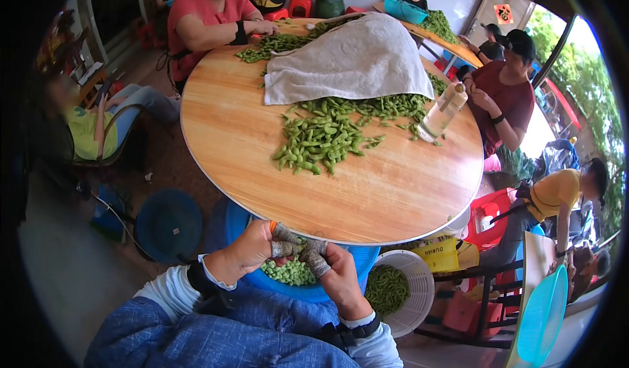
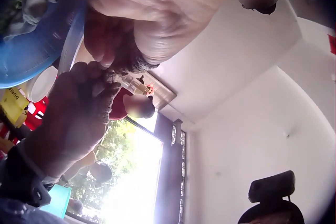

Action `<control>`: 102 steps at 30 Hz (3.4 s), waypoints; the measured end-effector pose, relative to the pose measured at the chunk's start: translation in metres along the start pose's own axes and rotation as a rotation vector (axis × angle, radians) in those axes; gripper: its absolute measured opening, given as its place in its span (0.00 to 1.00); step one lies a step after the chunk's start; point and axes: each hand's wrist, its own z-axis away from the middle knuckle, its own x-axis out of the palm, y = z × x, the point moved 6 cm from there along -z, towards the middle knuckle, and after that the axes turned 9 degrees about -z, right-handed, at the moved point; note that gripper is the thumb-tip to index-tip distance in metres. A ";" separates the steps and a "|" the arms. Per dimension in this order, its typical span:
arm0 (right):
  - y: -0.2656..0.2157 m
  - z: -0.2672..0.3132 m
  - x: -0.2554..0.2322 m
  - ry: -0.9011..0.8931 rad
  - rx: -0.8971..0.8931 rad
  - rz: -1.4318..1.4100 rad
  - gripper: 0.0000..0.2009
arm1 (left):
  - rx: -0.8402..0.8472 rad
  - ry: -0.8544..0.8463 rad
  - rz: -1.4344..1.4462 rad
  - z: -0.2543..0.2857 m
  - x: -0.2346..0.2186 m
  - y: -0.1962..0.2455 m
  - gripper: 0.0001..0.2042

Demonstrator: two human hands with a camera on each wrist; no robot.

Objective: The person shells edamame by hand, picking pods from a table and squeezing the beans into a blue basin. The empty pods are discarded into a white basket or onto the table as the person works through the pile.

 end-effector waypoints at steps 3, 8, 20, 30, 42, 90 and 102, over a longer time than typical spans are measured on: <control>0.001 0.000 -0.001 0.026 -0.005 0.007 0.07 | -0.014 0.009 -0.020 0.000 0.000 -0.002 0.04; 0.008 -0.003 -0.002 0.038 -0.039 -0.042 0.07 | -0.030 -0.005 -0.026 -0.002 0.000 -0.003 0.05; 0.018 -0.007 -0.008 0.106 0.003 -0.121 0.08 | 0.739 0.241 -1.414 0.017 0.019 0.019 0.13; 0.024 -0.010 -0.004 0.058 -0.258 -0.077 0.09 | 0.540 0.244 -0.591 -0.002 0.002 -0.007 0.07; 0.050 -0.014 -0.016 0.101 -0.083 0.192 0.04 | 0.267 -0.030 -0.586 -0.008 -0.013 -0.044 0.11; 0.038 0.100 -0.217 0.813 -0.040 0.933 0.10 | 0.668 0.257 -1.388 -0.050 -0.006 0.077 0.10; 0.021 0.085 -0.151 0.680 -0.157 0.705 0.08 | 0.623 0.330 -1.539 -0.077 -0.029 0.056 0.07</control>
